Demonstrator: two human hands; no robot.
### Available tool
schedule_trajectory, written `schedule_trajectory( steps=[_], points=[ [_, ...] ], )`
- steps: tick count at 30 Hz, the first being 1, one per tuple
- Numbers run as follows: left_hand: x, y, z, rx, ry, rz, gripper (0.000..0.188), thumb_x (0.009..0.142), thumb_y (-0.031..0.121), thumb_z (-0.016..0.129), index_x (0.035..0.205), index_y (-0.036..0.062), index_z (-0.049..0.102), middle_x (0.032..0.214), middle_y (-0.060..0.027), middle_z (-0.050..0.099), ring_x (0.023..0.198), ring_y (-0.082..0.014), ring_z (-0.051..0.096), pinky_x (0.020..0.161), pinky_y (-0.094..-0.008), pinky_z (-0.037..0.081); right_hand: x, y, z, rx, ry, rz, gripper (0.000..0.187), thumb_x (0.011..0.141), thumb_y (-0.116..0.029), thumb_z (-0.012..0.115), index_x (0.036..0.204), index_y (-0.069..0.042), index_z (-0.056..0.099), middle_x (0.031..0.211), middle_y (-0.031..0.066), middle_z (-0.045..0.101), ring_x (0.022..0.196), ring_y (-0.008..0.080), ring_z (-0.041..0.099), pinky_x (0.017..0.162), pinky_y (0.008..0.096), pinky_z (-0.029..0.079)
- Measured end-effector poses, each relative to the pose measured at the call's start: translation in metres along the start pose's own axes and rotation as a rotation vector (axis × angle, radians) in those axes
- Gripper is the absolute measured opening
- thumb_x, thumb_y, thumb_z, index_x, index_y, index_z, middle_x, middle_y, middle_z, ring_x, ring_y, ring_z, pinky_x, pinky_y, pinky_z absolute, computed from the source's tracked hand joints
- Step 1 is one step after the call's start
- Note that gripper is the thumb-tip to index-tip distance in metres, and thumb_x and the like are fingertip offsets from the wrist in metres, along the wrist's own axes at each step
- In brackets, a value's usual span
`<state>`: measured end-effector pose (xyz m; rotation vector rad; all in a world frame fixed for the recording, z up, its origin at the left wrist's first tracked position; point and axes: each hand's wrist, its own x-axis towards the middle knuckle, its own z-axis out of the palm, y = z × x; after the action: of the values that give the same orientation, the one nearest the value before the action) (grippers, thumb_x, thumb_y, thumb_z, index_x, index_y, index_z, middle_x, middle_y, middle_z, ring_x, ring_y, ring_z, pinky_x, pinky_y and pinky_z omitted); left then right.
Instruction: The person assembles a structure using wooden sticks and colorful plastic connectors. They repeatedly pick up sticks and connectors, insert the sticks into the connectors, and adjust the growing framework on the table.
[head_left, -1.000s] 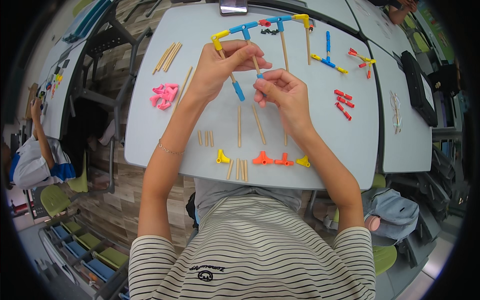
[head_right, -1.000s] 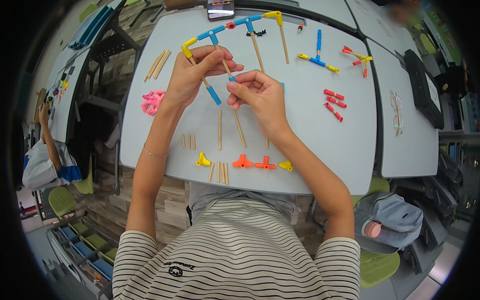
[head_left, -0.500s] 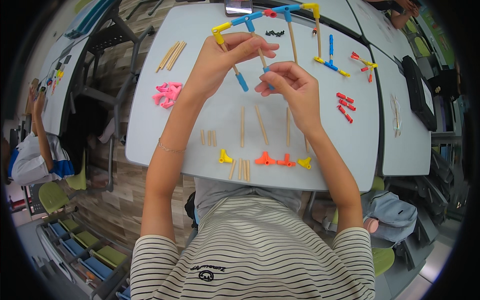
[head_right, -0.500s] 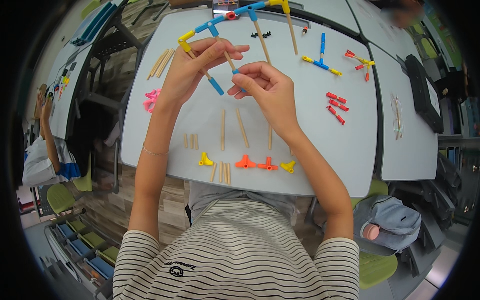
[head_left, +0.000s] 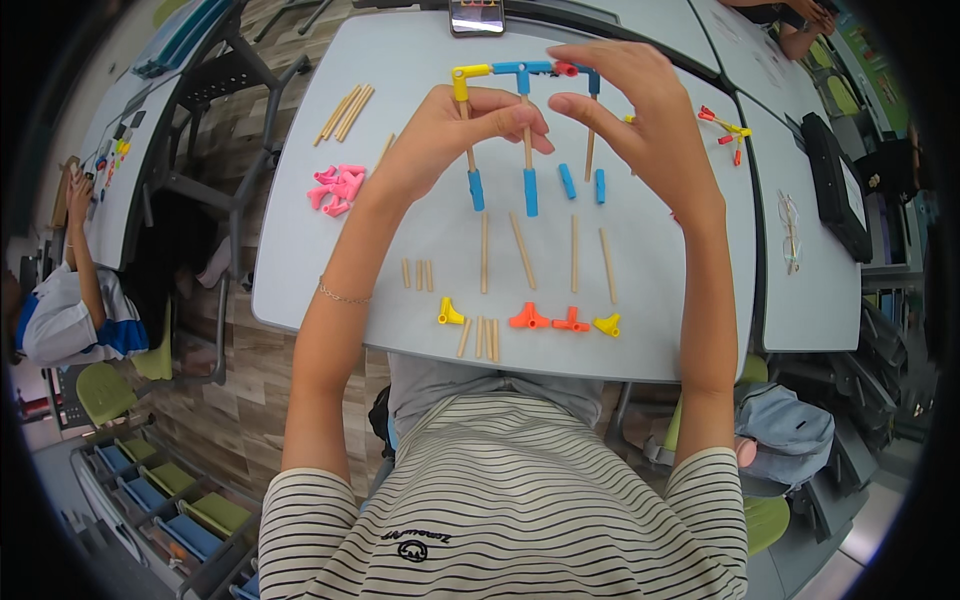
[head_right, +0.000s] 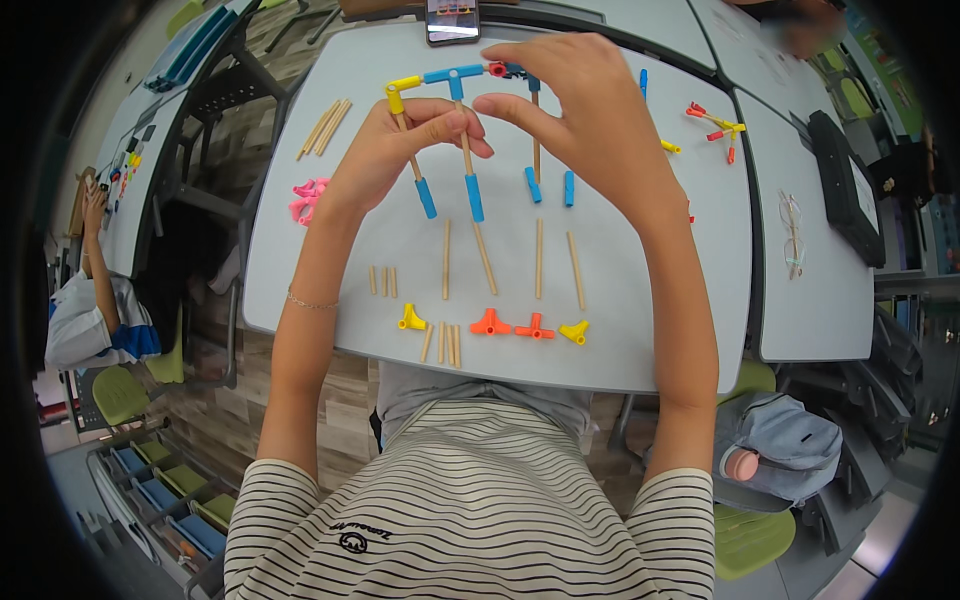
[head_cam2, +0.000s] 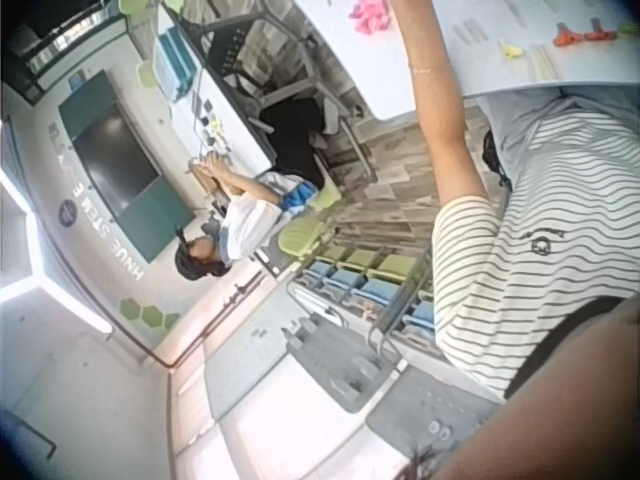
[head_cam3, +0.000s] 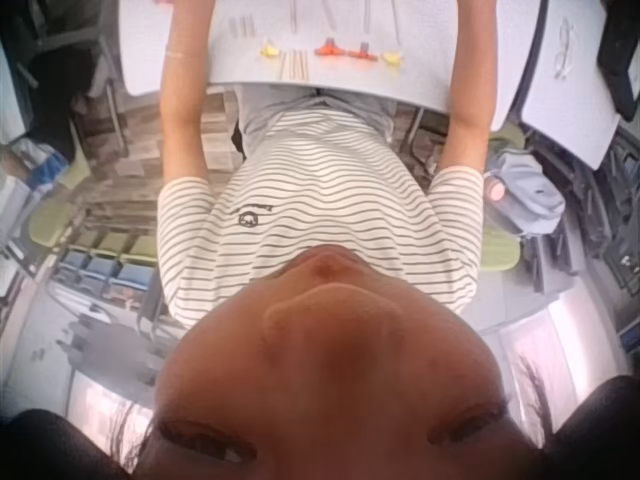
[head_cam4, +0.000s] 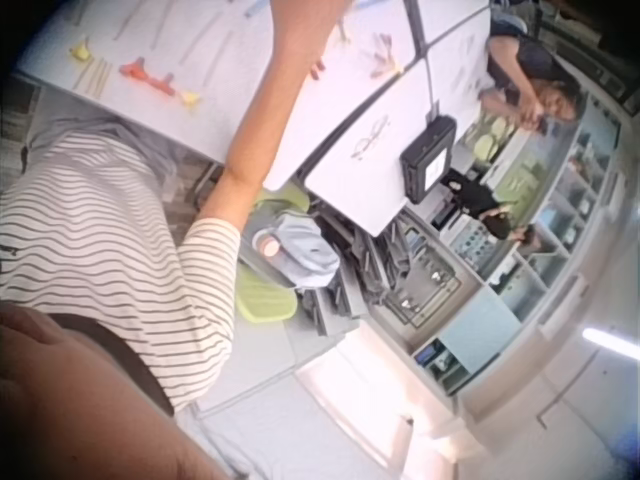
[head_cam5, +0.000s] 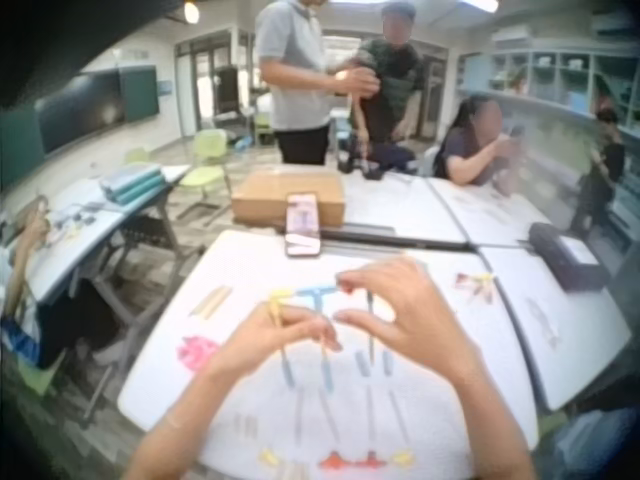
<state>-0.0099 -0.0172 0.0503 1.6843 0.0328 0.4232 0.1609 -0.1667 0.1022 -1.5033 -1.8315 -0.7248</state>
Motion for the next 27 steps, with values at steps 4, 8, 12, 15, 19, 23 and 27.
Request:
schedule_trajectory(
  steps=[4, 8, 12, 15, 19, 23, 27],
  points=[
    [0.000, -0.005, 0.003, -0.038, 0.020, -0.038, 0.038, 0.099, 0.036, 0.062, 0.109, 0.0003, 0.070, 0.095, -0.0141, 0.076, 0.098, -0.0207, 0.072, 0.097, -0.0338, 0.052, 0.005, -0.004, 0.003, 0.268, -0.238, 0.389, 0.034, 0.084, -0.034, 0.078, 0.103, -0.006, 0.076, 0.090, 0.0064, 0.073, 0.075, 0.0190, 0.067, 0.070, 0.0288, 0.052],
    [0.000, -0.011, 0.004, -0.234, 0.117, -0.095, 0.045, 0.102, 0.037, 0.058, 0.124, -0.0025, 0.060, 0.109, -0.0196, 0.072, 0.106, -0.0247, 0.071, 0.097, -0.0362, 0.055, -0.001, 0.009, 0.006, 0.247, -0.147, 0.483, 0.039, 0.082, -0.039, 0.080, 0.103, -0.006, 0.077, 0.085, 0.0058, 0.072, 0.071, 0.0160, 0.064, 0.065, 0.0260, 0.050],
    [-0.001, -0.009, 0.013, -0.312, 0.114, -0.157, 0.041, 0.101, 0.032, 0.060, 0.123, -0.0030, 0.057, 0.117, -0.0227, 0.069, 0.108, -0.0277, 0.070, 0.100, -0.0367, 0.056, -0.011, 0.028, -0.001, 0.185, -0.062, 0.560, 0.042, 0.080, -0.043, 0.082, 0.102, -0.007, 0.078, 0.078, 0.0051, 0.071, 0.068, 0.0128, 0.062, 0.062, 0.0251, 0.048],
    [-0.002, -0.011, 0.023, -0.228, 0.140, -0.130, 0.030, 0.101, 0.023, 0.062, 0.116, -0.0021, 0.059, 0.117, -0.0243, 0.069, 0.109, -0.0292, 0.070, 0.100, -0.0375, 0.056, -0.014, 0.038, -0.008, 0.134, -0.065, 0.624, 0.045, 0.079, -0.046, 0.082, 0.101, -0.006, 0.079, 0.074, 0.0050, 0.070, 0.065, 0.0124, 0.061, 0.061, 0.0245, 0.047],
    [-0.001, -0.019, 0.023, -0.305, 0.120, -0.127, 0.020, 0.100, 0.015, 0.061, 0.111, -0.0010, 0.059, 0.118, -0.0260, 0.068, 0.111, -0.0309, 0.069, 0.102, -0.0397, 0.055, -0.019, 0.046, -0.008, 0.102, -0.088, 0.631, 0.050, 0.078, -0.050, 0.082, 0.100, -0.005, 0.078, 0.074, 0.0056, 0.070, 0.064, 0.0125, 0.061, 0.059, 0.0244, 0.047],
    [-0.001, -0.018, 0.027, -0.338, 0.128, -0.166, 0.018, 0.101, 0.016, 0.060, 0.109, -0.0003, 0.059, 0.118, -0.0267, 0.068, 0.111, -0.0311, 0.069, 0.101, -0.0399, 0.056, -0.020, 0.045, -0.003, 0.121, -0.064, 0.604, 0.051, 0.078, -0.051, 0.082, 0.101, -0.005, 0.079, 0.076, 0.0061, 0.072, 0.063, 0.0129, 0.062, 0.057, 0.0249, 0.046],
    [-0.002, -0.020, 0.026, -0.382, 0.113, -0.212, 0.019, 0.101, 0.017, 0.060, 0.108, -0.0007, 0.059, 0.118, -0.0271, 0.067, 0.111, -0.0310, 0.069, 0.100, -0.0398, 0.057, -0.022, 0.047, -0.002, 0.121, -0.074, 0.587, 0.052, 0.077, -0.052, 0.082, 0.101, -0.006, 0.079, 0.080, 0.0067, 0.073, 0.063, 0.0130, 0.062, 0.056, 0.0252, 0.045]
  ],
)
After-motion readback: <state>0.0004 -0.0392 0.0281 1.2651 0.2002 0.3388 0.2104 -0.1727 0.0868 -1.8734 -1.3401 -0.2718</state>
